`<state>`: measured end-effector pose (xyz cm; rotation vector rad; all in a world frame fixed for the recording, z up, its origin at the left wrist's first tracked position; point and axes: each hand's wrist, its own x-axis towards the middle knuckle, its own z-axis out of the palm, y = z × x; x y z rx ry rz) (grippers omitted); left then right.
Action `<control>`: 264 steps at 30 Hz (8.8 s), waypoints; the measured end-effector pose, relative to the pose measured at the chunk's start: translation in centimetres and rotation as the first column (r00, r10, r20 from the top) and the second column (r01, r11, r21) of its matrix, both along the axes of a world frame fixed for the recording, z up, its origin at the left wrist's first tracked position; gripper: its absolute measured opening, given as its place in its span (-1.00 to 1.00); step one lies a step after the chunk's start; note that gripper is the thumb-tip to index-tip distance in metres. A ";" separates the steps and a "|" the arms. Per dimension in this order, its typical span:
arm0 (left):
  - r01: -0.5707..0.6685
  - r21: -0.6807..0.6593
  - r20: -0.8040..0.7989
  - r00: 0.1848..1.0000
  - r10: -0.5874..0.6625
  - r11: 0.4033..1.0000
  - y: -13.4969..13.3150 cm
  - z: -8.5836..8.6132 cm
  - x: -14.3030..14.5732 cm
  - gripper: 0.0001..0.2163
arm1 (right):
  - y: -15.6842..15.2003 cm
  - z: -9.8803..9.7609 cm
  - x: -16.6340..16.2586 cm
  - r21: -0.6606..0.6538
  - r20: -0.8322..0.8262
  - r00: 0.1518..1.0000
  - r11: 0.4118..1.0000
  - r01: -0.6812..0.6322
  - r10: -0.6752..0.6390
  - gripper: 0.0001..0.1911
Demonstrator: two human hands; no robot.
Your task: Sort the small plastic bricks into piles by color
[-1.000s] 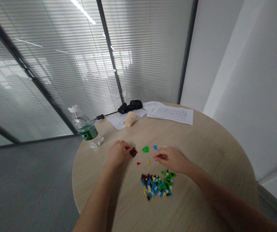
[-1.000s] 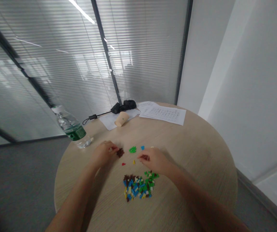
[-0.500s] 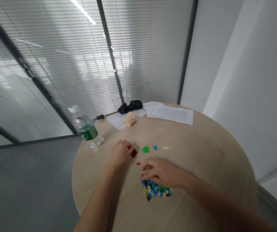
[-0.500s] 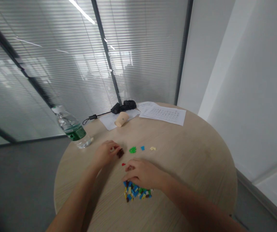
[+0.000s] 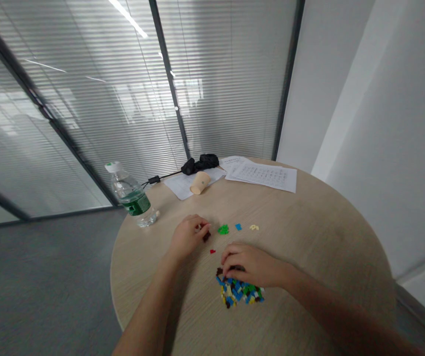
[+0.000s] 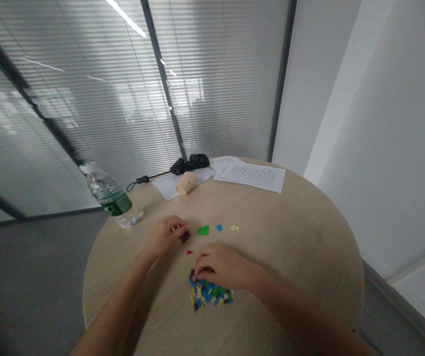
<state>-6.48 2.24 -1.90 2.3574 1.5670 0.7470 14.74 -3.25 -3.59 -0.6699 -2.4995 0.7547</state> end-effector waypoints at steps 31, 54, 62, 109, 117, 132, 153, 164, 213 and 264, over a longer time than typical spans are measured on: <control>0.413 -0.018 0.233 0.888 -0.398 0.911 -2.3 1.2 3.3 -0.96 | 2.4 -0.8 1.3 -0.603 -0.338 0.820 0.775 0.187 -0.462 -0.75; -0.221 -0.012 -0.242 0.947 0.211 0.975 0.3 -0.1 -1.3 -0.84 | 3.0 -1.3 2.0 -0.636 -0.281 0.775 0.715 0.292 -0.566 -0.85; -0.229 -0.059 -0.285 0.937 0.204 0.972 0.4 -0.1 -1.3 -0.83 | 2.9 -1.1 1.9 -0.649 -0.274 0.778 0.706 0.285 -0.566 -0.89; 0.309 -0.162 0.124 0.949 -0.291 0.937 -1.7 0.7 2.1 -0.85 | 1.6 -0.6 1.6 -0.078 0.047 0.985 0.982 0.172 -0.169 -0.86; 0.436 -0.172 0.239 0.888 -0.392 0.883 -2.5 1.2 2.9 -0.91 | 2.5 -0.8 1.8 -0.505 -0.206 0.893 0.825 0.254 -0.401 -0.91; 0.463 0.099 0.147 0.869 -0.473 0.881 -2.3 0.4 3.7 -0.97 | 2.4 -0.7 1.7 -0.653 -0.308 0.847 0.743 0.144 -0.434 -0.80; -0.183 -0.039 -0.269 0.949 0.166 0.982 0.1 0.3 -1.2 -0.87 | 2.9 -0.9 1.9 -0.677 -0.228 0.783 0.672 0.300 -0.579 -0.89; -0.185 -0.078 -0.297 0.942 0.154 0.980 0.2 -0.1 -1.4 -0.87 | 2.7 -1.0 2.1 -0.511 -0.162 0.843 0.775 0.373 -0.513 -0.93; 0.330 -0.080 0.145 0.938 -0.316 0.941 -2.8 -0.8 5.0 -0.87 | 2.0 0.7 3.0 0.084 -0.174 0.931 0.937 0.339 -0.321 -0.95; -0.079 0.247 -0.116 0.987 0.111 0.966 -0.1 -1.6 1.9 -0.84 | 2.4 0.2 4.6 -0.075 0.295 0.937 0.973 0.216 -0.185 -0.83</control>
